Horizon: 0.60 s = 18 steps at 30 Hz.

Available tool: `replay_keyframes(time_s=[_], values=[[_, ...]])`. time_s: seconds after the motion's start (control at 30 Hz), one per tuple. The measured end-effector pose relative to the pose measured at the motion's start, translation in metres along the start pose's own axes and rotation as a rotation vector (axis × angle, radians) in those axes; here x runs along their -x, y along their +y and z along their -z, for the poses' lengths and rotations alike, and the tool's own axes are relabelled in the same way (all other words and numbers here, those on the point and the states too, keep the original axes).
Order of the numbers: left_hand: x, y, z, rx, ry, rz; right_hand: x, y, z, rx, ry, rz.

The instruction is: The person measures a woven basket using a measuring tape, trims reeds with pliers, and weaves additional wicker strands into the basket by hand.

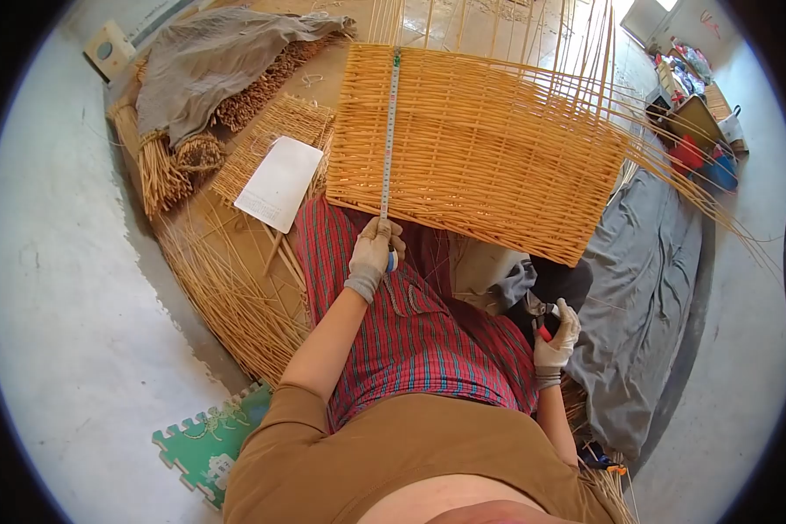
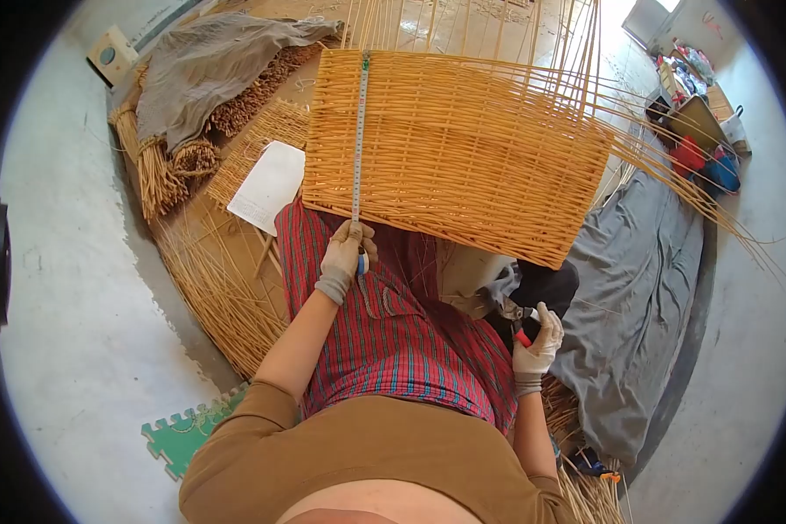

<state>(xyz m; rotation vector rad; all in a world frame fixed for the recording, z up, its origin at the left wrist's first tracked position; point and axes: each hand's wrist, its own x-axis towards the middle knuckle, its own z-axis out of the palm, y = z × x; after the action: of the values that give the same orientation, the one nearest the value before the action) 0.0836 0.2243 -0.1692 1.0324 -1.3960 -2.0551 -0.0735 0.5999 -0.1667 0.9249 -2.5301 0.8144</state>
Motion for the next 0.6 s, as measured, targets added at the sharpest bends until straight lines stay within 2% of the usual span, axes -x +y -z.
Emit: replay_keyframes(time_s=[0.17, 0.23, 0.5, 0.57, 0.6], values=[[-0.007, -0.011, 0.0, -0.001, 0.032, 0.025, -0.003, 0.003, -0.001, 0.007, 0.024, 0.072], [0.0, 0.008, -0.002, 0.011, 0.044, 0.051, -0.002, -0.002, 0.0, -0.008, 0.02, 0.015], [-0.006, 0.014, -0.003, 0.09, 0.059, 0.119, -0.003, -0.002, 0.003, 0.013, -0.01, 0.042], [0.001, 0.018, -0.006, 0.042, 0.077, 0.114, -0.008, -0.008, 0.008, -0.018, -0.072, -0.067], [0.002, 0.012, -0.003, 0.055, 0.076, 0.1, -0.014, -0.024, 0.009, -0.145, 0.012, -0.116]])
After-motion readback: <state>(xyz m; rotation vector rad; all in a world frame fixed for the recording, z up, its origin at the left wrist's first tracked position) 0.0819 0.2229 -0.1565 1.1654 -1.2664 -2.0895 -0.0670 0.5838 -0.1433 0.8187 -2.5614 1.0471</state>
